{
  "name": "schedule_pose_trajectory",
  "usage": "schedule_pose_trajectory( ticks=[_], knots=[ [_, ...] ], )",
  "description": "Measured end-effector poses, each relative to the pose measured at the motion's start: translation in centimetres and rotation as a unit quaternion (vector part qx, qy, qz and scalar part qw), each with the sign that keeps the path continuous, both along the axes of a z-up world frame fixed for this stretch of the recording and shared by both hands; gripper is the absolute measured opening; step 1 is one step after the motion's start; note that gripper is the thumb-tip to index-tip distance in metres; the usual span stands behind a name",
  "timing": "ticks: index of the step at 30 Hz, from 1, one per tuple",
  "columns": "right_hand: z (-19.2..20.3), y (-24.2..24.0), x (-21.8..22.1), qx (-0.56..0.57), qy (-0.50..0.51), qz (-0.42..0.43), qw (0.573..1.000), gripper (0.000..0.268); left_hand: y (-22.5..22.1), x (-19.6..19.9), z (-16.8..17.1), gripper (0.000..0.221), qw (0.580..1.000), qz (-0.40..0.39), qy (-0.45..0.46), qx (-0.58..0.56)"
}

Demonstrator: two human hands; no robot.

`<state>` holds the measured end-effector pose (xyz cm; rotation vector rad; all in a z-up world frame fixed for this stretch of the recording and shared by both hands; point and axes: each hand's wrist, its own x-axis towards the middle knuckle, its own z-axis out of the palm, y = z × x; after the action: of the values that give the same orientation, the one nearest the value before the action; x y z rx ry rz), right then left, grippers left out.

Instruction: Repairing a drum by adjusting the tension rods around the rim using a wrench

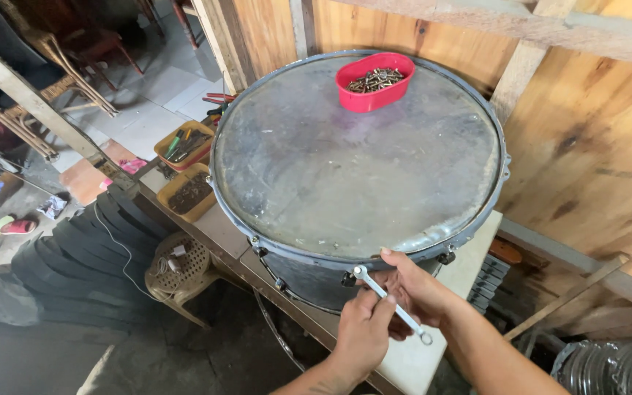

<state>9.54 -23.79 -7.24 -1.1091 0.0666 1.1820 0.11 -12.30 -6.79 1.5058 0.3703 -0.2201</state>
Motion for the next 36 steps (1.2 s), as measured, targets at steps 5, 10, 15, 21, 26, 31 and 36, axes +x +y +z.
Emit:
schedule_pose_trajectory(
  ticks=[5, 10, 15, 21, 26, 31, 36],
  knots=[
    [-0.6, 0.2, -0.3, -0.047, -0.009, -0.031, 0.998, 0.085, -1.3, 0.4, -1.4, 0.024, 0.983, 0.051, 0.009, -0.177],
    [-0.6, -1.4, 1.2, -0.104, -0.032, 0.012, 0.994, 0.087, -2.7, 2.5, -2.6, 0.026, 0.979, 0.039, -0.021, -0.198],
    [-7.5, -3.9, 4.0, 0.245, 0.045, 0.167, 0.954, 0.118, -3.5, 3.0, -3.0, 0.025, 0.956, 0.112, 0.000, -0.270],
    [-5.8, -2.6, 3.0, 0.333, -0.058, 0.192, 0.921, 0.112, -3.5, -0.4, -0.2, 0.034, 0.942, -0.043, -0.310, 0.125],
    [-4.1, -2.5, 1.4, 0.249, -0.041, 0.096, 0.963, 0.112, 1.6, -0.8, -0.6, 0.035, 0.884, -0.142, -0.319, 0.310],
    [-2.0, -1.6, 0.5, 0.217, -0.044, 0.103, 0.970, 0.113, 7.6, -1.6, 0.3, 0.033, 0.839, -0.080, -0.303, 0.446],
    [0.3, -0.3, -0.2, 0.032, 0.008, -0.029, 0.999, 0.125, 10.3, -1.0, 1.9, 0.034, 0.807, -0.022, -0.290, 0.514]
  ],
)
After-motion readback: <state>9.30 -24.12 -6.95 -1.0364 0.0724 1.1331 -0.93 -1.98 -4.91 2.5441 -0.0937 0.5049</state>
